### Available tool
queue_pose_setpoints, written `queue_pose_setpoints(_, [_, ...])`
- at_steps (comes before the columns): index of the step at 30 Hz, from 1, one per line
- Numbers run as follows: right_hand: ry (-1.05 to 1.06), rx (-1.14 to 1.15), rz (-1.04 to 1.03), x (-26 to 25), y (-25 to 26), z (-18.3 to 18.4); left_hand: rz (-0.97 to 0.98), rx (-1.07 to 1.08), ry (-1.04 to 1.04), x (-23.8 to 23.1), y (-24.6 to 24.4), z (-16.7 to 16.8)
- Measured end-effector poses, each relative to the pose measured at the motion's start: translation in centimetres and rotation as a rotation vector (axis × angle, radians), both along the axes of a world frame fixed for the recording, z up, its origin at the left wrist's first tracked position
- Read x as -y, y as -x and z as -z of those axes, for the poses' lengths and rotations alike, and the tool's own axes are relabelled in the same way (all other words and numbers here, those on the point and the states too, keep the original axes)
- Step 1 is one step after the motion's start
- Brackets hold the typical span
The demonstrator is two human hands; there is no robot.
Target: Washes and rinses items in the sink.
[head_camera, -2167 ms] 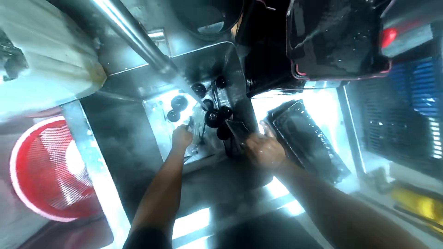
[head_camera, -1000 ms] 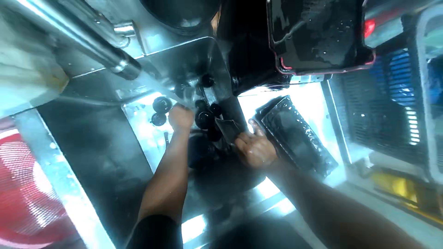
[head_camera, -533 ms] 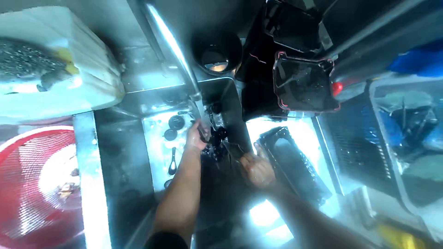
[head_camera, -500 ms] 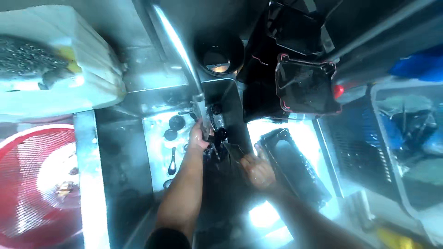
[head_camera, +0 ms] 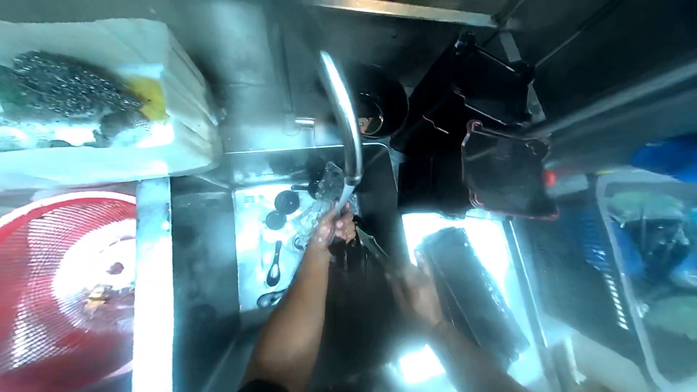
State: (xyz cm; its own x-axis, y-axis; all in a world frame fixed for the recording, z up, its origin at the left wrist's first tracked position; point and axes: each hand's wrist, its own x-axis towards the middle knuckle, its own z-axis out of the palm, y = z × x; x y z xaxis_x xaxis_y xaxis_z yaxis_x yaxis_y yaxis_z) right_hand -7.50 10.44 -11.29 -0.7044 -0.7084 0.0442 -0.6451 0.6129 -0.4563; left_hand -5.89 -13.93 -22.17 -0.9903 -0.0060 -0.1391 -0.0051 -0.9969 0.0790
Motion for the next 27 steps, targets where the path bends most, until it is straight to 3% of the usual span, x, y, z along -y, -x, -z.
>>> queue_pose_setpoints(2, [0.272,0.161,0.264,2.7,-1.0,-1.6,0.07,0.198,0.235,1.3,-3.0,-2.2])
queue_pose_setpoints(4, [0.422,0.142,0.354,6.0,-0.9,-3.8,0.118,0.504,0.497,2.2,-5.1,-5.0])
queue_pose_setpoints(6, [0.412,0.001,0.227,8.7,-0.1,-4.4,0.131,0.664,0.663,2.6,-5.7,-5.4])
queue_pose_setpoints(9, [0.164,-0.002,-0.047,11.3,0.9,-2.7,0.07,0.734,0.87,2.4,-5.5,-5.7])
queue_pose_setpoints(11, [0.03,0.157,-0.109,12.6,0.8,-1.7,0.024,0.755,0.901,2.7,-5.3,-6.0])
queue_pose_setpoints(12, [0.02,0.253,-0.046,13.3,0.8,-1.6,-0.019,0.745,0.906,2.8,-5.3,-5.9])
queue_pose_setpoints(14, [0.013,0.428,0.189,15.0,1.7,-2.8,-0.07,0.726,0.95,3.1,-5.2,-6.3])
queue_pose_setpoints(16, [-0.007,0.748,0.391,17.2,3.0,-3.7,-0.028,0.672,1.016,3.4,-5.7,-7.1])
queue_pose_setpoints(18, [0.141,1.087,0.524,18.4,3.9,-2.4,-0.082,0.655,1.01,3.9,-6.0,-7.1])
queue_pose_setpoints(21, [0.286,1.332,0.567,19.6,5.4,-0.9,-0.275,0.87,1.05,6.8,-4.3,-1.8])
queue_pose_setpoints(22, [0.32,1.387,0.568,19.7,5.7,-0.5,-0.221,0.984,1.17,7.7,-4.1,0.5])
queue_pose_setpoints(24, [0.382,1.46,0.526,20.3,6.0,0.1,0.117,1.096,1.416,8.5,-4.3,4.4])
queue_pose_setpoints(27, [0.361,1.448,0.491,21.8,5.9,-0.4,0.626,1.086,1.691,8.0,-3.8,6.6])
